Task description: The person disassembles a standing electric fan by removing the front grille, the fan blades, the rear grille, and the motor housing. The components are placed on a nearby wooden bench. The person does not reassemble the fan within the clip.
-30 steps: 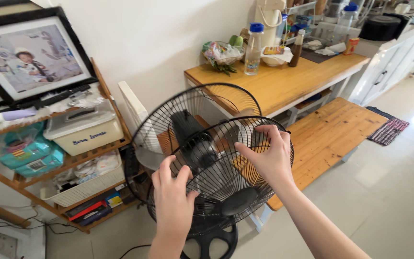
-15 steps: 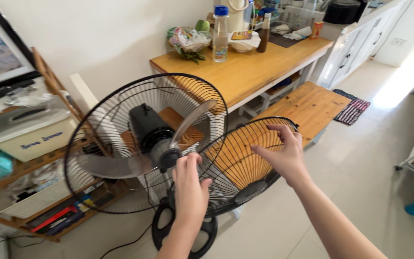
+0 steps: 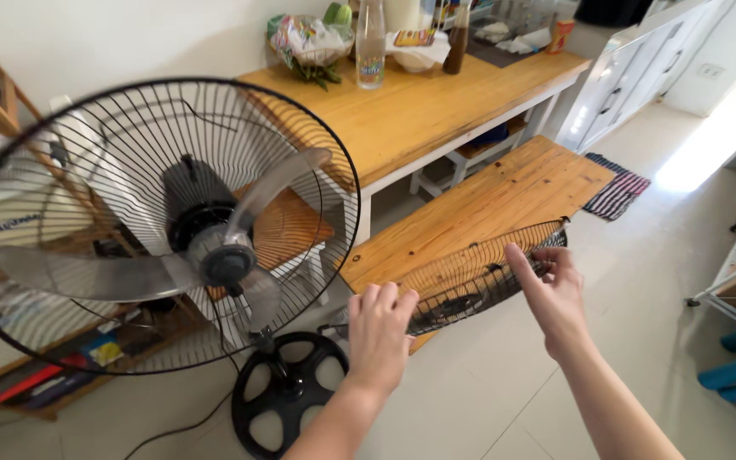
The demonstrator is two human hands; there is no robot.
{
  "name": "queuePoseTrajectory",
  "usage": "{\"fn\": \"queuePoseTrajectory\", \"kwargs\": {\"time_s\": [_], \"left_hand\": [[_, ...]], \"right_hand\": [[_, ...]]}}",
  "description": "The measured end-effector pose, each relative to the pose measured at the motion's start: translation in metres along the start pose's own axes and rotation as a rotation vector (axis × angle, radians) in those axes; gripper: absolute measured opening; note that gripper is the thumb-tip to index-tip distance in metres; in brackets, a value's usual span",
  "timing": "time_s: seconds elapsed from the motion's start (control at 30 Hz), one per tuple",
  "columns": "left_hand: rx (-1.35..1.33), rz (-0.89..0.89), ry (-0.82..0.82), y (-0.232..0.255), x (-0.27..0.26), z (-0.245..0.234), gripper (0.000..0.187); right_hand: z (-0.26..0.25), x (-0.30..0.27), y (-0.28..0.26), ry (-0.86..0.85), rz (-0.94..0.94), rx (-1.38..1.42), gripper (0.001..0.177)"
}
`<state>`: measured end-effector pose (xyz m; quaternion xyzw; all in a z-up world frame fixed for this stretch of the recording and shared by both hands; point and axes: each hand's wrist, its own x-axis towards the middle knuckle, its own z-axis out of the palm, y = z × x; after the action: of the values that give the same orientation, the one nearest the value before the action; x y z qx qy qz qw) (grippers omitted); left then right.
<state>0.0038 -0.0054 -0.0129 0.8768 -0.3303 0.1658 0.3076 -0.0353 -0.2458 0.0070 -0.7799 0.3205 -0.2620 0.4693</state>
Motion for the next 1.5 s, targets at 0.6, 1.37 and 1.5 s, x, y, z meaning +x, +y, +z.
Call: {"fn": "queuePoseTrajectory", "kwargs": {"time_s": [0.6,1.37,1.5], "left_hand": [[0.375,0.342,0.053,-0.091,-0.023,0.166,0.012],[0.316,0.178,-0.435,-0.145,-0.091,0.299,0.012],[0.331,0.132,-0.483,-0.146,-0.098,0.297,0.019]], "right_hand": [[0.068,0.034,0.181,-0.037,0.118,-0.025,0.059],[0.127,0.057,0.351,-0.194,0.662,0.018,0.032],[0.126,0.049,0.351,-0.269,0.765,0.087,0.041]]}}
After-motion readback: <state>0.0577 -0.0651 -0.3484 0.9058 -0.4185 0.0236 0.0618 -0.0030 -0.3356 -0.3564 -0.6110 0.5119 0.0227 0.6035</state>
